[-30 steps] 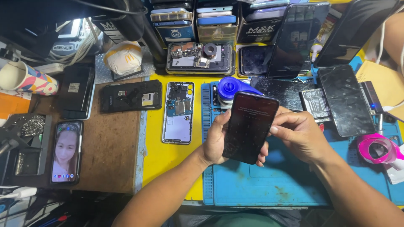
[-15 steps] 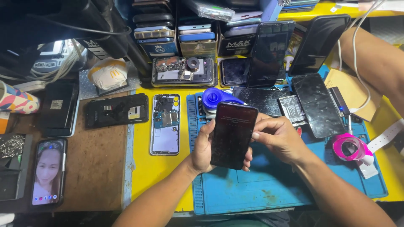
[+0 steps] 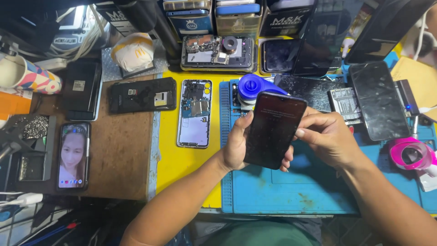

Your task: The person handles multiple smartphones on a cluttered workbench, using a screwdriver to remove screws from the back of an Oppo phone and later a Vivo phone. They also peel off colored stickers from the devices and place them on the table.

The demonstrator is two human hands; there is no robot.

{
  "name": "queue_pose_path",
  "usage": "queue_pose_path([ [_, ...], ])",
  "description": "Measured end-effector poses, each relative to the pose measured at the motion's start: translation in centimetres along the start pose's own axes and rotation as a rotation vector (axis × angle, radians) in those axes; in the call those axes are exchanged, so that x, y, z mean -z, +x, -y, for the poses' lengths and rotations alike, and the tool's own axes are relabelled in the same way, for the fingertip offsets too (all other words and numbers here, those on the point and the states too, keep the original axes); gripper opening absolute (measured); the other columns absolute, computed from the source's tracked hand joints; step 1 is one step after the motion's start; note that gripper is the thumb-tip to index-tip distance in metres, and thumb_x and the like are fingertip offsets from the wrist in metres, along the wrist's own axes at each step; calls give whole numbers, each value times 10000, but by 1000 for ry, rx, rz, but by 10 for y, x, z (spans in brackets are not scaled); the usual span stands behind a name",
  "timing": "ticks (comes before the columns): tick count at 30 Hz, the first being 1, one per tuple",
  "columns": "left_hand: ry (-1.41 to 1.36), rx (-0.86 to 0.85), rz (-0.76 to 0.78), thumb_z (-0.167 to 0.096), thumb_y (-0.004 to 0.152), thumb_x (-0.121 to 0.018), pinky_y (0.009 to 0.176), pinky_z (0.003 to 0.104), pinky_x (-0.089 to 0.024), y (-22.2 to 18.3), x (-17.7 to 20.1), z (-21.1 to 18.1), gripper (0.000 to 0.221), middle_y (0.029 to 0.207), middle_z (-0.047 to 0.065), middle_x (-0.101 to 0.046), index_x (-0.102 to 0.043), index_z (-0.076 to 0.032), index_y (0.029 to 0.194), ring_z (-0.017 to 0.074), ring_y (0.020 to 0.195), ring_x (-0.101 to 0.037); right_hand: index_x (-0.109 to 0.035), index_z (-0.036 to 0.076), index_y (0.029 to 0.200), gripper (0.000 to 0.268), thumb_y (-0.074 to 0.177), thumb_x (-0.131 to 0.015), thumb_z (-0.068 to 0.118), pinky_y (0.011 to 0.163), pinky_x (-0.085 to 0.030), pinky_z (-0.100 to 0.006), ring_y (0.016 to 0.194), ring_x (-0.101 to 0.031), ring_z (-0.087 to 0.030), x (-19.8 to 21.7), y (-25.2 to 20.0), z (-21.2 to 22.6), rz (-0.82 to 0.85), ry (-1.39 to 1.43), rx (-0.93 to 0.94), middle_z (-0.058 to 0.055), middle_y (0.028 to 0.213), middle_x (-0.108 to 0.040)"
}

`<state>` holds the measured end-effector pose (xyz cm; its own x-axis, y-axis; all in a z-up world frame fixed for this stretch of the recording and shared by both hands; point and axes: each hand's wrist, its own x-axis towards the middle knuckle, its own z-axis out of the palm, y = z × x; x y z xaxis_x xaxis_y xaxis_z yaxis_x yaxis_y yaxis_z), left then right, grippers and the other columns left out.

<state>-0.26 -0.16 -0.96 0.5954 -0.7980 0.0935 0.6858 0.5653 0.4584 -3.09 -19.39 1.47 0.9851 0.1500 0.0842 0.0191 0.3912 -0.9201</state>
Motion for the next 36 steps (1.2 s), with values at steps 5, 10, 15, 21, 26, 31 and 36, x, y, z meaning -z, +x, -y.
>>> queue_pose_path([
  [5,-90,175,102,-667,1038,-369,886,529,-562,-5,23,-7,840,1090,309,-689,-542,60,1422,412,933,-693,-715,-55,850,132,882,-748,69,402,-661,-551,504,-693,-430,0,2,3,77,94,-31,-163,938,-580],
  [10,-71,173,85,-661,1033,-385,868,519,-566,-5,20,-8,832,1074,305,-690,-550,65,1404,407,916,-693,-725,-54,845,133,885,-746,71,401,-662,-550,518,-703,-423,2,1,3,73,86,-47,-161,928,-589],
  [15,-81,178,78,-673,1037,-365,879,524,-565,-5,25,-5,846,1082,312,-686,-545,62,1415,416,929,-694,-744,-10,890,89,892,-743,79,413,-653,-514,508,-708,-411,2,2,2,80,55,-19,-159,948,-616],
  [21,-164,102,61,-662,1048,-356,943,557,-562,-1,10,10,884,1154,343,-677,-544,120,1414,453,1012,-692,-658,-8,1004,85,955,-664,61,367,-570,-423,496,-595,-323,-1,-2,-3,20,94,30,-164,949,-540],
  [26,73,-155,-183,-524,1073,-396,917,507,-609,3,-14,13,598,1152,264,-713,-618,-27,1322,343,985,-741,-669,-41,1116,249,900,-710,75,372,-556,-319,645,-629,-221,-6,-7,-13,-123,-198,16,-147,1101,-546],
  [31,168,-155,-159,-512,1093,-367,933,446,-614,6,-18,8,567,1060,209,-727,-650,-46,1252,256,935,-733,-676,-61,1197,366,851,-748,36,399,-551,-261,773,-682,-186,-18,-5,-13,-205,-394,19,-138,1182,-557],
  [36,150,-211,-223,-509,1104,-385,921,343,-617,10,-34,1,533,1017,117,-748,-694,-83,1188,163,940,-728,-643,-59,1244,594,692,-863,-51,510,-589,-276,818,-749,-241,0,-10,-28,-154,-482,-5,-140,1225,-572],
])
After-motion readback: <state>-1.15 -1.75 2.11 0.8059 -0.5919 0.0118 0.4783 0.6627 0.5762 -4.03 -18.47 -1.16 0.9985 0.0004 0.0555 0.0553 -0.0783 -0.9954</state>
